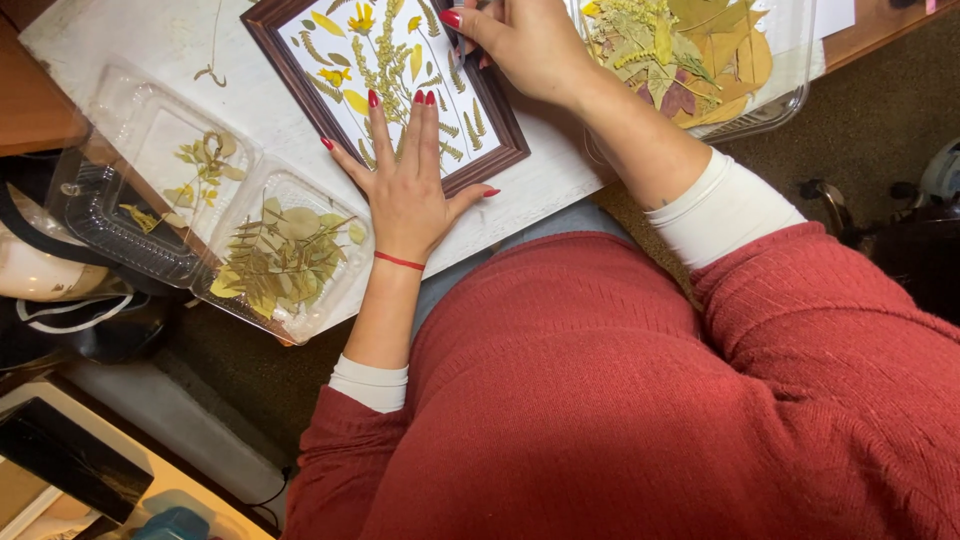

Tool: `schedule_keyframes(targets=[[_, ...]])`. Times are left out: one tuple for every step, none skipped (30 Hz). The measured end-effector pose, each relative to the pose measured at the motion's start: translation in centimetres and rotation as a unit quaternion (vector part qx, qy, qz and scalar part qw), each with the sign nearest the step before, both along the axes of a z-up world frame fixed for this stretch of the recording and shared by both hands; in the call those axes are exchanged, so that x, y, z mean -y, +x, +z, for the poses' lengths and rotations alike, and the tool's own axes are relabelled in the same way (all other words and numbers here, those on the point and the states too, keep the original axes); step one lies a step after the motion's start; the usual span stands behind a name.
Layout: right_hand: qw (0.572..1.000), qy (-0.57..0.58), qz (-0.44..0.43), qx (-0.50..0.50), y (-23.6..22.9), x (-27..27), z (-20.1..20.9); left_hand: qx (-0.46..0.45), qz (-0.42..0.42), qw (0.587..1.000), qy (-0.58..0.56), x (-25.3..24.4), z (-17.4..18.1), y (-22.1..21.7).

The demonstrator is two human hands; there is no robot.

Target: Arranging and securing dried plants and flowers inside a picture frame using tweezers and adhesive.

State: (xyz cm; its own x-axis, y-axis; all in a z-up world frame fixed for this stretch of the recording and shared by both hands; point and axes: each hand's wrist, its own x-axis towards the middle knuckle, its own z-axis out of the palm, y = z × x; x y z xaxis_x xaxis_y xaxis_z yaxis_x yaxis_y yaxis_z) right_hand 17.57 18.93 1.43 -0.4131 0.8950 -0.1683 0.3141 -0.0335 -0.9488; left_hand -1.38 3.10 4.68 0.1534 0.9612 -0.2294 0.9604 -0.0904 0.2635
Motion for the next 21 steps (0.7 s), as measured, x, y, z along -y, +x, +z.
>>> schedule_keyframes(targets=[[1.000, -0.001, -0.001, 0.001, 0.1, 0.0, -0.2, 0.001, -0.001, 1.000, -0.001, 0.0, 0.0, 0.1], [1.000, 0.002, -0.005, 0.006, 0.1, 0.0, -0.3, -0.003, -0.001, 1.000, -0.006, 0.0, 0.0, 0.0], [1.000, 0.005, -0.010, 0.012, 0.1, 0.0, -0.5, -0.008, -0.002, 1.000, -0.011, 0.0, 0.0, 0.0], [1.000, 0.004, -0.009, 0.012, 0.1, -0.1, -0.7, -0.008, -0.001, 1.000, -0.012, 0.0, -0.2, 0.0], [1.000, 0.014, -0.006, -0.003, 0.1, -0.1, -0.9, -0.008, -0.004, 1.000, -0.008, 0.1, -0.3, 0.0], [1.000, 0.023, -0.002, -0.019, 0.1, -0.1, -1.1, -0.008, -0.006, 1.000, -0.005, 0.2, -0.5, -0.1], [1.000, 0.022, -0.001, -0.019, 0.2, -0.1, -1.4, -0.008, -0.005, 1.000, -0.005, 0.2, -0.3, 0.0], [1.000, 0.018, 0.000, -0.020, 0.2, -0.1, -1.6, -0.007, -0.010, 1.000, 0.002, 0.2, -0.2, 0.0], [1.000, 0.013, 0.002, -0.022, 0.2, -0.1, -1.9, -0.005, -0.016, 1.000, 0.009, 0.2, -0.1, 0.0], [1.000, 0.013, 0.003, -0.022, 0.1, -0.1, -1.6, -0.005, -0.014, 1.000, 0.009, 0.1, 0.0, 0.0], [1.000, 0.007, -0.002, -0.012, 0.1, -0.2, -1.4, -0.004, -0.020, 1.000, 0.016, 0.0, 0.0, -0.1], [1.000, 0.000, -0.007, -0.003, 0.0, -0.2, -1.2, -0.002, -0.025, 0.999, 0.023, -0.1, 0.1, -0.1], [1.000, 0.000, -0.006, -0.002, 0.1, -0.2, -1.2, -0.002, -0.024, 0.999, 0.023, 0.0, 0.0, -0.1], [1.000, 0.005, 0.000, 0.000, 0.1, -0.2, -1.2, -0.002, -0.028, 0.999, 0.028, 0.0, -0.1, -0.2], [1.000, 0.009, 0.005, 0.002, 0.1, -0.2, -1.3, -0.003, -0.031, 0.999, 0.033, 0.0, -0.2, -0.2], [1.000, 0.009, 0.006, 0.002, 0.1, -0.2, -1.5, -0.002, -0.030, 0.999, 0.032, 0.1, -0.3, -0.3], [1.000, 0.002, 0.007, -0.014, 0.2, -0.2, -1.7, -0.001, -0.032, 0.999, 0.035, 0.1, -0.4, -0.3], [1.000, -0.005, 0.007, -0.030, 0.2, -0.1, -2.0, 0.000, -0.034, 0.999, 0.038, 0.2, -0.5, -0.3], [1.000, -0.006, 0.008, -0.030, 0.2, -0.1, -1.8, 0.001, -0.034, 0.999, 0.038, 0.2, -0.5, -0.4], [1.000, -0.004, 0.004, -0.021, 0.2, -0.1, -1.7, 0.005, -0.034, 0.999, 0.039, 0.2, -0.5, -0.4], [1.000, -0.003, 0.000, -0.013, 0.2, -0.1, -1.6, 0.009, -0.035, 0.999, 0.040, 0.2, -0.5, -0.4]])
